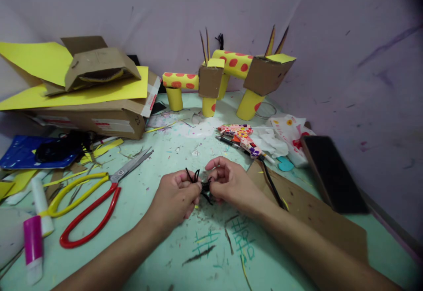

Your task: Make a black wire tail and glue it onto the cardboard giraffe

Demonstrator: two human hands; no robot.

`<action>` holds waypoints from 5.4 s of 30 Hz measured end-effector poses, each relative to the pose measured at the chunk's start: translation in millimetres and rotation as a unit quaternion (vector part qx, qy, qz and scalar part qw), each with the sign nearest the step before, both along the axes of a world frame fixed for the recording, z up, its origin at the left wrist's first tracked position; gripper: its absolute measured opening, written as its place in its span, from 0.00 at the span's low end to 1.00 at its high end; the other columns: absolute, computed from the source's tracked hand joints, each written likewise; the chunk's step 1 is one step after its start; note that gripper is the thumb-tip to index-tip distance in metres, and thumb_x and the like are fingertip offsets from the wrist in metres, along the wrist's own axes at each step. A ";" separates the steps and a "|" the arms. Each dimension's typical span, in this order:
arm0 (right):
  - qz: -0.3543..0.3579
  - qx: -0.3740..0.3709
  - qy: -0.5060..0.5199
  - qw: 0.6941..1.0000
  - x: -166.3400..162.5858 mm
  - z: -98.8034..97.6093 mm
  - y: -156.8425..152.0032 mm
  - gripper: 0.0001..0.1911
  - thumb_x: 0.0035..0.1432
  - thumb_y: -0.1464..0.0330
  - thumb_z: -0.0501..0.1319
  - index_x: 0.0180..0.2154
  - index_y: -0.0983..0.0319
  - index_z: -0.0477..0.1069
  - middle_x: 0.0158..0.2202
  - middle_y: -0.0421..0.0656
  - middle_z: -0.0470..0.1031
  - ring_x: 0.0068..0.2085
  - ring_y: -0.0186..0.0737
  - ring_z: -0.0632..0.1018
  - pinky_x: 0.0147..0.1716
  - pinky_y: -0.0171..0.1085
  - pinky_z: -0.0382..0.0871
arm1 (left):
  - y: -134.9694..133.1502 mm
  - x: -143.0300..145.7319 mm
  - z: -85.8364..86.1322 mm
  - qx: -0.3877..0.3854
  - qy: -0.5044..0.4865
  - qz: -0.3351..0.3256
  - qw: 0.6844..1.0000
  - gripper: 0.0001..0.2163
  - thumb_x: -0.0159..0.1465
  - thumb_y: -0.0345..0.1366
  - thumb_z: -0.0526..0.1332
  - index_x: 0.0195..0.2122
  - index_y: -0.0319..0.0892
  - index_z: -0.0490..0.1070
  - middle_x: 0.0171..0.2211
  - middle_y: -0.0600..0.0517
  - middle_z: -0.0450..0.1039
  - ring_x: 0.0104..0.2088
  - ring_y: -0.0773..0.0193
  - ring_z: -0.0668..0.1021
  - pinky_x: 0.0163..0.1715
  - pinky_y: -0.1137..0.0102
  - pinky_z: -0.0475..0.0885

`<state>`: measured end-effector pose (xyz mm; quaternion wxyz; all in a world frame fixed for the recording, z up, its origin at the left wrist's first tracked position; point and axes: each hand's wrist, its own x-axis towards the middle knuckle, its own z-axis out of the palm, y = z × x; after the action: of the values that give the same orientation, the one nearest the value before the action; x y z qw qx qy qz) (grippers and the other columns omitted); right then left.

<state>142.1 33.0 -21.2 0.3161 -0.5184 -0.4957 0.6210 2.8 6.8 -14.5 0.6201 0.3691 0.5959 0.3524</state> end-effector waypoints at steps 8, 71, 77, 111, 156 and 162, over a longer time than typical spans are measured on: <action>0.027 0.113 -0.102 0.988 10.6 2.5 2.0 0.25 0.37 0.79 0.59 0.42 0.60 0.65 0.36 0.39 0.71 0.22 0.26 0.66 0.20 0.30 0.59 | 2.2 -1.0 -2.5 0.006 -0.016 0.012 1.000 0.06 0.51 0.34 0.61 0.28 0.42 0.64 0.12 0.61 0.63 0.09 0.76 0.60 0.08 0.81 0.50; -0.001 0.005 0.012 1.000 3.9 8.1 1.6 0.08 0.36 0.68 0.68 0.22 0.65 0.73 0.19 0.37 0.70 0.21 0.29 0.67 0.23 0.32 0.59 | 1.1 1.4 5.2 -0.005 -0.002 -0.062 0.998 0.06 0.51 0.35 0.62 0.22 0.40 0.65 0.09 0.61 0.60 0.08 0.78 0.56 0.08 0.80 0.48; -0.011 0.012 0.028 0.999 6.8 10.9 3.9 0.05 0.39 0.70 0.66 0.21 0.64 0.71 0.15 0.34 0.67 0.17 0.26 0.62 0.18 0.29 0.55 | 1.6 -3.3 -1.7 -0.004 -0.048 -0.040 0.998 0.08 0.50 0.38 0.64 0.26 0.40 0.68 0.11 0.61 0.62 0.09 0.78 0.58 0.09 0.80 0.48; 0.008 -0.044 0.022 0.999 5.7 10.0 4.3 0.01 0.43 0.75 0.62 0.23 0.65 0.71 0.15 0.33 0.66 0.14 0.25 0.64 0.13 0.27 0.55 | 0.9 0.0 1.7 0.008 -0.036 -0.004 0.999 0.09 0.52 0.39 0.62 0.25 0.41 0.63 0.10 0.62 0.59 0.10 0.79 0.56 0.10 0.82 0.48; 0.012 0.020 -0.086 0.996 0.5 12.8 -1.1 0.02 0.38 0.75 0.62 0.19 0.65 0.73 0.14 0.35 0.67 0.18 0.27 0.64 0.19 0.30 0.57 | 0.3 1.1 4.4 0.006 -0.026 0.018 0.999 0.07 0.46 0.34 0.63 0.24 0.41 0.64 0.09 0.61 0.62 0.08 0.77 0.58 0.07 0.81 0.48; 0.017 0.041 -0.089 0.995 -2.7 4.6 -4.0 0.03 0.38 0.76 0.58 0.18 0.64 0.68 0.16 0.34 0.65 0.19 0.26 0.62 0.18 0.29 0.54 | 0.3 1.6 1.6 0.005 -0.017 0.014 1.000 0.05 0.48 0.33 0.61 0.25 0.41 0.63 0.10 0.61 0.61 0.10 0.77 0.59 0.10 0.82 0.51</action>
<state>139.4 29.0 -16.5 0.2810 -0.5494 -0.5559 0.5570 4.4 7.2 -12.9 0.6232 0.3575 0.5887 0.3705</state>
